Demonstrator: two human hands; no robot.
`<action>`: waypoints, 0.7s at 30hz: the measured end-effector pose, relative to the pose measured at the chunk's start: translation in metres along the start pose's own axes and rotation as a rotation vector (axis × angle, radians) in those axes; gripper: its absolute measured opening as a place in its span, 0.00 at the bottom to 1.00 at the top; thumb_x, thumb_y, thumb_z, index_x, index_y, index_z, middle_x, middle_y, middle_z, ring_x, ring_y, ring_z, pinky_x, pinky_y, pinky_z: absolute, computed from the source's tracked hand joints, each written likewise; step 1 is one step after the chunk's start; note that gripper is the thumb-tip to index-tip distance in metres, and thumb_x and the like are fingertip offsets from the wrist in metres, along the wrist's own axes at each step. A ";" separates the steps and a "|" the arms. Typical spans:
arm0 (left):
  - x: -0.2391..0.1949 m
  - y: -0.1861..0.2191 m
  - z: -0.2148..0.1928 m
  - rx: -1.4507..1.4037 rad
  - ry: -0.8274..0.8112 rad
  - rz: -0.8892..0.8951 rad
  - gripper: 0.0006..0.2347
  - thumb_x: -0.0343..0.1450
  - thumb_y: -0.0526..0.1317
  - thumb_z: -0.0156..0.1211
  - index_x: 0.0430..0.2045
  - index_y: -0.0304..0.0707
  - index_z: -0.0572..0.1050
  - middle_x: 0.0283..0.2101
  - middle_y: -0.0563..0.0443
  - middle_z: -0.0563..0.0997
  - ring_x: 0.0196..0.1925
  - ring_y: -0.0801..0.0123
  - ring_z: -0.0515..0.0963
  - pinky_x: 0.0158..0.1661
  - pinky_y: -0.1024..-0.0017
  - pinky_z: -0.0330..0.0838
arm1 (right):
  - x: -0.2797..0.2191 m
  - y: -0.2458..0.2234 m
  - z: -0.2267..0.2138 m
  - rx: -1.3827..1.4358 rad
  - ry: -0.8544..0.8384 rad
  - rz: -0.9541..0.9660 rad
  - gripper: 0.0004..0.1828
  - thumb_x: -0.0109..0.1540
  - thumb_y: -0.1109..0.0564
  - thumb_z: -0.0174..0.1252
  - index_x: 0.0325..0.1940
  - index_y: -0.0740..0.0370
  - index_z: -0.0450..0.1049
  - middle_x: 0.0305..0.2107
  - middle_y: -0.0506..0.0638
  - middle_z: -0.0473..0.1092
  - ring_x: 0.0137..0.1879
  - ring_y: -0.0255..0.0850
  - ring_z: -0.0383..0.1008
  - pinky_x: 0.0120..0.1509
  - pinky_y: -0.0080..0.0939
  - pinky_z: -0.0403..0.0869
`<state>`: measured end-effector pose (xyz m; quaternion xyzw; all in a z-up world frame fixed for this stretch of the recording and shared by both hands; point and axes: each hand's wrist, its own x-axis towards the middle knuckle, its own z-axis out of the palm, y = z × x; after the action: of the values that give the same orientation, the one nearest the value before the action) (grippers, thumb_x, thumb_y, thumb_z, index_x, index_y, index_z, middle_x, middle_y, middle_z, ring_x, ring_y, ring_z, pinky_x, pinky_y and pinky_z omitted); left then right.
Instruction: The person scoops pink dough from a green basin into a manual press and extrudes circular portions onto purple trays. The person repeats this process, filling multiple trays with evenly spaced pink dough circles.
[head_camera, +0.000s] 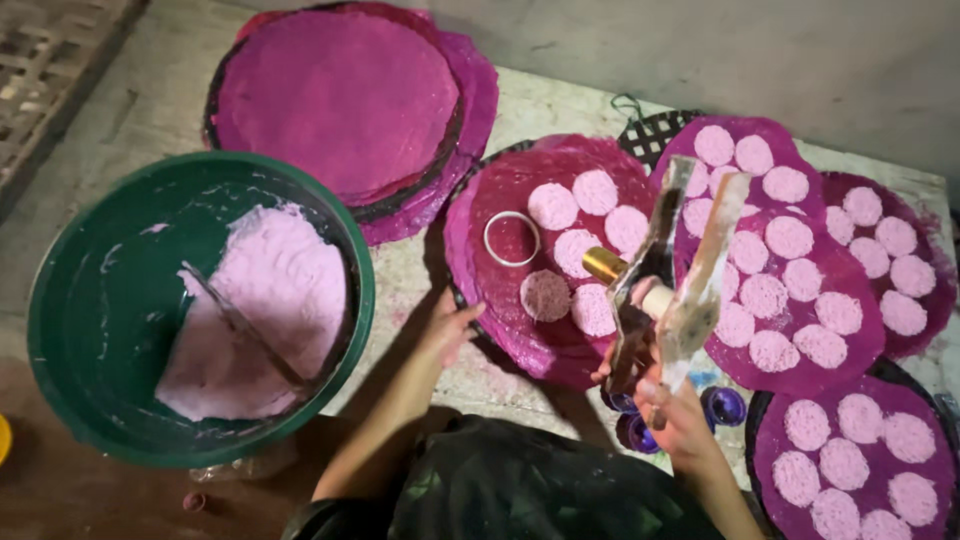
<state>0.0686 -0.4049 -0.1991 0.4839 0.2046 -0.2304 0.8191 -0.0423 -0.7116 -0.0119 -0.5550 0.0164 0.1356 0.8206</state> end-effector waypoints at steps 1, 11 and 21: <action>-0.010 -0.007 0.004 -0.019 0.054 -0.028 0.28 0.67 0.34 0.63 0.64 0.49 0.63 0.60 0.52 0.75 0.58 0.60 0.75 0.51 0.51 0.71 | 0.001 0.000 0.005 0.003 0.004 0.005 0.41 0.59 0.50 0.60 0.72 0.68 0.53 0.52 0.61 0.69 0.58 0.50 0.73 0.67 0.55 0.69; -0.055 -0.078 -0.007 -0.332 -0.131 0.087 0.28 0.70 0.31 0.64 0.67 0.36 0.62 0.62 0.46 0.73 0.61 0.58 0.73 0.55 0.58 0.71 | -0.003 0.016 -0.004 -0.095 0.142 0.090 0.48 0.57 0.50 0.59 0.77 0.66 0.50 0.49 0.60 0.71 0.44 0.34 0.72 0.29 0.22 0.59; -0.090 0.073 0.048 1.226 0.275 0.896 0.19 0.69 0.39 0.64 0.56 0.43 0.74 0.66 0.39 0.60 0.71 0.43 0.53 0.69 0.42 0.41 | 0.018 0.000 0.015 -0.108 -0.043 0.124 0.38 0.60 0.48 0.60 0.69 0.68 0.56 0.55 0.61 0.68 0.59 0.48 0.75 0.65 0.50 0.76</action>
<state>0.0427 -0.4006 -0.0765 0.9121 -0.0752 0.1132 0.3868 -0.0273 -0.6940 -0.0095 -0.5932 0.0257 0.1985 0.7798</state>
